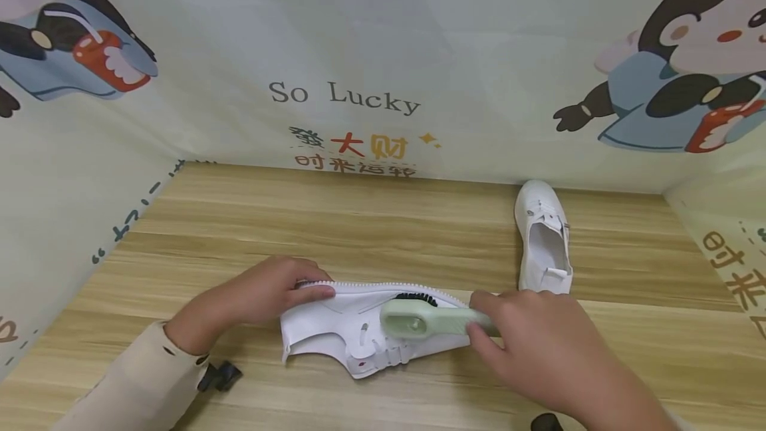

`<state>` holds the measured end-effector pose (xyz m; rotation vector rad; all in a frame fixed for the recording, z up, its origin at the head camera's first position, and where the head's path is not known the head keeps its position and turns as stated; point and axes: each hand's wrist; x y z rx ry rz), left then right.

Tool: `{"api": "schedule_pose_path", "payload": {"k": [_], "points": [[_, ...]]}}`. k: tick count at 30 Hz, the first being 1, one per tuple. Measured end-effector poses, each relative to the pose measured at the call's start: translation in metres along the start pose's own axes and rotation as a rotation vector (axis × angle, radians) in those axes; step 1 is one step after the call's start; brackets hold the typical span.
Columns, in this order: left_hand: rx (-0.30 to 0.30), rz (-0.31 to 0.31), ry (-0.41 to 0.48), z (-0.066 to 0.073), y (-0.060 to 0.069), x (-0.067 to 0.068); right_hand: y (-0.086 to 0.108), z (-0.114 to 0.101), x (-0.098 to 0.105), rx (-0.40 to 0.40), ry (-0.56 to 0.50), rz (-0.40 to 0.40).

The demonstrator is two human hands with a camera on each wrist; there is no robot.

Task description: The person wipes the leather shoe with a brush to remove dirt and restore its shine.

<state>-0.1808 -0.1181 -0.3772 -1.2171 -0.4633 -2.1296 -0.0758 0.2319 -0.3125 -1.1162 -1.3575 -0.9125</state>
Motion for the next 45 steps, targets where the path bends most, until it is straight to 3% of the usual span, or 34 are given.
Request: {"api": "schedule_pose_path", "payload": {"k": [13, 22, 27, 35, 39, 45], "points": [[-0.012, 0.016, -0.015, 0.003, -0.002, 0.003, 0.007, 0.01, 0.009, -0.015, 0.007, -0.008], [-0.032, 0.057, -0.098, 0.005, -0.003, 0.0, 0.008, 0.001, -0.001, 0.192, -0.151, 0.025], [-0.057, 0.052, -0.157, 0.005, -0.012, 0.003, 0.01, -0.001, -0.019, 0.223, -0.215, 0.002], [-0.023, 0.009, -0.206, -0.003, -0.023, 0.008, 0.01, -0.005, -0.04, 0.307, -0.33, 0.046], [-0.004, -0.012, -0.185, -0.009, -0.027, 0.011, 0.011, -0.005, -0.043, 0.309, -0.344, 0.062], [0.029, -0.056, -0.068, -0.019, -0.035, 0.018, 0.011, -0.004, -0.039, 0.313, -0.342, 0.075]]}}
Point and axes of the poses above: each hand's wrist, its own y-axis away from the middle knuckle, its own x-axis out of the back of the hand, z = x × y, and after that the axes turned 9 degrees about -x, right-handed
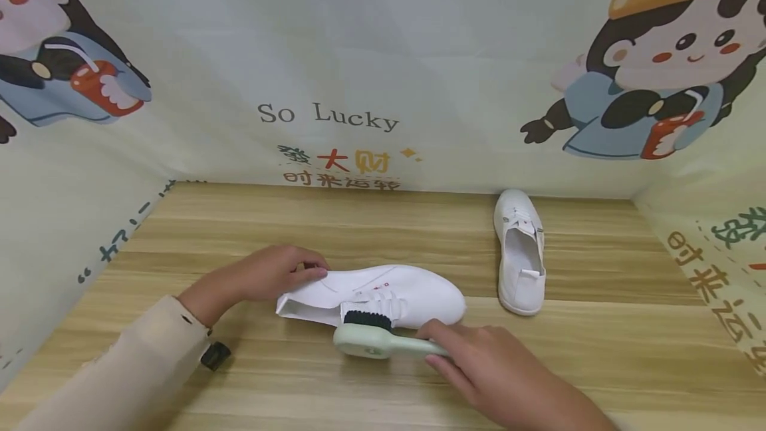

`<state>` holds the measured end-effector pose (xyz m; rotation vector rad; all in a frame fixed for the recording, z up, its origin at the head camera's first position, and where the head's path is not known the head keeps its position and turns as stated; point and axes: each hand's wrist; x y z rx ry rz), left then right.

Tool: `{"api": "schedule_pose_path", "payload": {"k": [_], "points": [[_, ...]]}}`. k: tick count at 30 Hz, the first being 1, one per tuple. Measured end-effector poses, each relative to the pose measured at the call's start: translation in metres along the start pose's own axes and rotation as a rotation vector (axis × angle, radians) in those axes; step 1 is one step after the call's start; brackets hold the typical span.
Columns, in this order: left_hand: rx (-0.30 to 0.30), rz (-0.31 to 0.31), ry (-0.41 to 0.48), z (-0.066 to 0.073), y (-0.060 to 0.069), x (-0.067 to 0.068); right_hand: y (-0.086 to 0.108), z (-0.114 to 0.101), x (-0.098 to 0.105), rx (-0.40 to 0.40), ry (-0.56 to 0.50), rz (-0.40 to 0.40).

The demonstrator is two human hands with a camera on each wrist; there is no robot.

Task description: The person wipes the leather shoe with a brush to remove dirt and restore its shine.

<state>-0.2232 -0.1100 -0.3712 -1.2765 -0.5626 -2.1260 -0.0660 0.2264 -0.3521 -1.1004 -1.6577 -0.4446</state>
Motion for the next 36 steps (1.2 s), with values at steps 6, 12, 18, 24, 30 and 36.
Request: {"api": "schedule_pose_path", "payload": {"k": [6, 12, 18, 24, 30, 36], "points": [[0.028, -0.043, 0.123, -0.012, -0.01, 0.002, 0.003, 0.001, 0.003, -0.016, -0.008, -0.039], [0.017, -0.087, 0.207, -0.022, -0.018, 0.005, 0.003, 0.002, 0.002, -0.022, -0.002, -0.101], [-0.019, -0.015, 0.19, -0.025, -0.019, 0.008, 0.003, 0.004, 0.0, -0.02, -0.005, -0.11], [-0.024, 0.081, 0.138, -0.006, 0.004, 0.011, 0.004, 0.005, -0.003, -0.038, 0.018, -0.129], [-0.102, 0.123, 0.127, 0.019, 0.028, 0.005, 0.004, 0.005, -0.005, -0.038, 0.037, -0.128], [-0.164, 0.113, -0.121, 0.027, 0.036, -0.006, 0.004, 0.007, -0.005, -0.045, 0.055, -0.132]]}}
Point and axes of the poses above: each hand's wrist, its own y-axis away from the middle knuckle, its own x-axis out of the back of the hand, z = x × y, and after that the axes turned 9 degrees about -x, right-handed
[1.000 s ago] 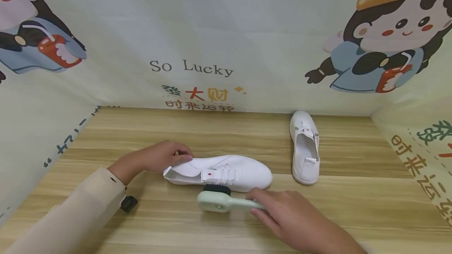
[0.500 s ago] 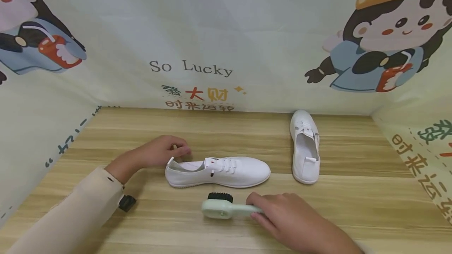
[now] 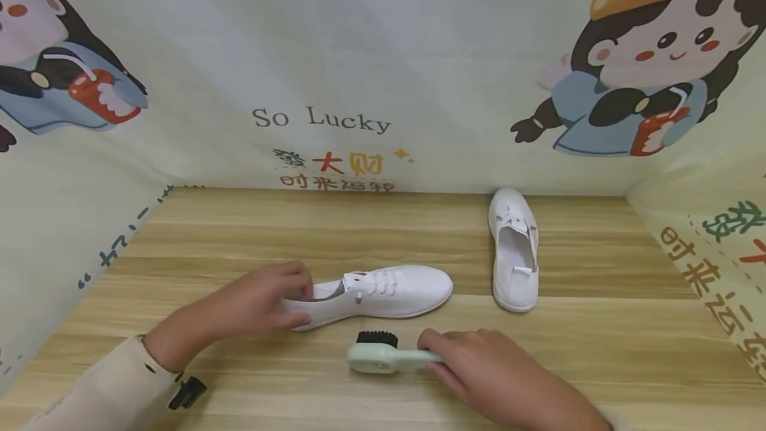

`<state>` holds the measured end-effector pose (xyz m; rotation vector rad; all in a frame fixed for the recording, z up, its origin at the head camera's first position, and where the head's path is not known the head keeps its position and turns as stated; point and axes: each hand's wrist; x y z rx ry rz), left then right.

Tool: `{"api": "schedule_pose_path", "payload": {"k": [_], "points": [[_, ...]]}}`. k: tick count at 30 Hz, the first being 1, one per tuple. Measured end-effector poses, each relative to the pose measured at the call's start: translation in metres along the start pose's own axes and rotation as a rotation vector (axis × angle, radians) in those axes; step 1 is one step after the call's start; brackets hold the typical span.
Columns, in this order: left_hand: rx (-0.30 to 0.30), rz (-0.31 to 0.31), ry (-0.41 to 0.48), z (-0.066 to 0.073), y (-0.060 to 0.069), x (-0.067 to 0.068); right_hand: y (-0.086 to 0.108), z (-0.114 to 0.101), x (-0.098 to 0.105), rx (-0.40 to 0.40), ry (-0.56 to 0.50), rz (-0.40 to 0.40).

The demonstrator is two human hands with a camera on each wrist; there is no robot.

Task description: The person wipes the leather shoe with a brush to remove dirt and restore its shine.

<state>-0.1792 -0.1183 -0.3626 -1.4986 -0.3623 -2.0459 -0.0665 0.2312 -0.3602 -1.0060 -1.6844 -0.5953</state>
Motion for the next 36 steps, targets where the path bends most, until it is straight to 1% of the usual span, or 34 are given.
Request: {"api": "schedule_pose_path", "payload": {"k": [3, 6, 8, 12, 19, 21, 24, 28, 31, 35, 36], "points": [[-0.009, 0.003, -0.1, -0.002, 0.003, -0.004, 0.0, 0.0, -0.001, -0.015, 0.015, -0.008], [0.003, 0.03, -0.171, -0.005, 0.005, -0.005, 0.0, 0.001, -0.002, -0.034, 0.028, -0.015], [0.007, 0.053, -0.199, -0.011, 0.006, -0.004, 0.0, 0.001, -0.003, -0.047, 0.034, -0.019], [0.056, 0.093, -0.215, -0.024, 0.009, -0.002, -0.001, 0.003, -0.005, -0.063, 0.036, -0.023], [0.183, 0.111, -0.209, -0.044, 0.006, 0.007, 0.002, 0.004, -0.009, -0.141, 0.055, -0.046], [0.214, 0.108, -0.214, -0.05, 0.004, 0.009, 0.002, 0.004, -0.01, -0.149, 0.063, -0.041], [0.274, 0.101, -0.215, -0.058, 0.002, 0.013, 0.001, 0.004, -0.011, -0.138, 0.067, -0.031], [0.373, 0.1, -0.213, -0.074, -0.001, 0.021, -0.001, 0.003, -0.01, -0.145, 0.044, -0.063], [0.438, 0.114, -0.23, -0.088, -0.003, 0.027, -0.002, 0.001, -0.011, -0.114, 0.013, -0.074], [0.515, 0.131, -0.255, -0.105, -0.006, 0.037, -0.002, -0.001, -0.012, -0.05, -0.011, -0.061], [0.537, 0.132, -0.257, -0.109, -0.007, 0.04, -0.003, -0.002, -0.011, -0.058, -0.024, -0.076]]}}
Point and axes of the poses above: each hand's wrist, its own y-axis away from the middle knuckle, its own x-axis out of the back of the hand, z = x × y, and after that the axes turned 9 degrees about -x, right-handed
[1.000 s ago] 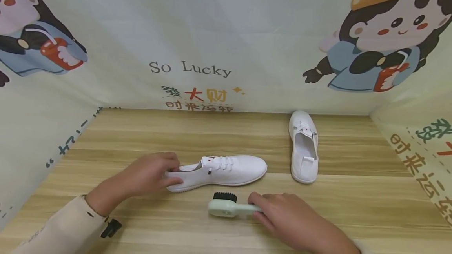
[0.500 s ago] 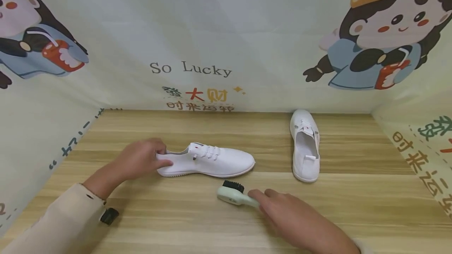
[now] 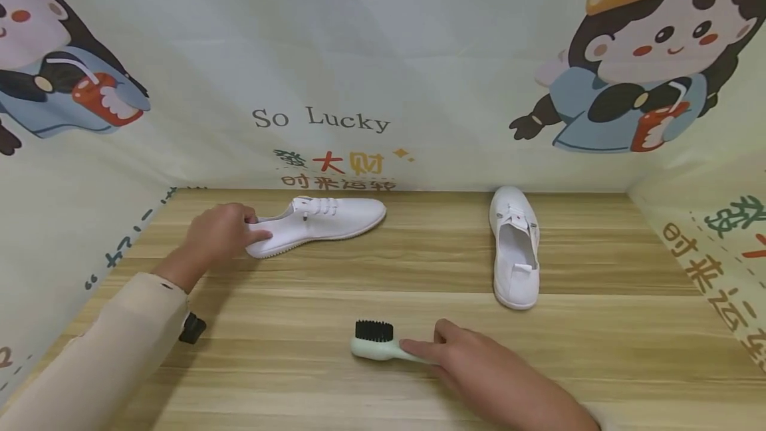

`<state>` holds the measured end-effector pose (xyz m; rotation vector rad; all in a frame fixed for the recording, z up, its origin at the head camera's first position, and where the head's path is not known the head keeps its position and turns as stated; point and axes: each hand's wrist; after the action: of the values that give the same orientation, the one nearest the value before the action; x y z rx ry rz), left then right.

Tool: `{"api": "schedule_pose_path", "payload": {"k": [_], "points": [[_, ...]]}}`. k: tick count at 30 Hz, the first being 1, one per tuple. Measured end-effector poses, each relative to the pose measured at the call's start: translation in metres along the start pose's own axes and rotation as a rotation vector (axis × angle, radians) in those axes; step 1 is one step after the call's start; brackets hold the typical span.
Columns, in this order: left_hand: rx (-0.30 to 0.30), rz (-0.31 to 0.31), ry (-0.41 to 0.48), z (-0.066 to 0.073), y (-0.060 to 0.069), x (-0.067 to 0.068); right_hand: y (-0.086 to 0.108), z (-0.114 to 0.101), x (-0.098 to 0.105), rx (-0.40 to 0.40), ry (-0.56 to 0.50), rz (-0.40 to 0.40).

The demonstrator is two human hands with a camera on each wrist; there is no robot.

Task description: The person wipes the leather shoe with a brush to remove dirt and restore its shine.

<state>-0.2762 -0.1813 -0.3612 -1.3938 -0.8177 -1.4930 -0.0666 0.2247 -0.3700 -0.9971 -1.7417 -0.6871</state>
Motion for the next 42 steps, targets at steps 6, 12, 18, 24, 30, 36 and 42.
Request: {"api": "schedule_pose_path", "payload": {"k": [6, 12, 18, 24, 30, 36, 42], "points": [[0.078, -0.006, 0.023, -0.018, -0.005, 0.005, -0.003, -0.003, 0.002, -0.059, -0.056, -0.11], [0.089, -0.009, 0.016, -0.025, -0.007, 0.01, -0.003, -0.003, 0.002, -0.065, -0.038, -0.138], [0.094, -0.005, 0.045, -0.025, -0.006, 0.009, 0.001, 0.0, 0.001, -0.089, -0.024, -0.193], [0.047, 0.03, 0.086, -0.014, -0.001, 0.006, 0.007, 0.007, -0.001, -0.171, -0.046, -0.284], [0.023, 0.139, 0.05, -0.001, 0.012, 0.016, 0.01, 0.016, -0.006, -0.239, 0.008, -0.197], [-0.022, 0.236, 0.042, 0.01, 0.024, 0.019, 0.009, 0.02, -0.009, -0.252, 0.124, -0.057], [-0.139, 0.288, 0.012, 0.038, 0.034, 0.019, 0.011, 0.02, -0.007, -0.208, 0.062, -0.064]]}}
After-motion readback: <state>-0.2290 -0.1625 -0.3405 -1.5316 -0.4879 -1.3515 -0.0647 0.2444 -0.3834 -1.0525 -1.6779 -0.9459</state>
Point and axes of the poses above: each hand's wrist, its own y-axis away from the middle knuckle, its own x-axis out of the back of the hand, z = x × y, and after that the axes turned 9 degrees about -x, right-handed
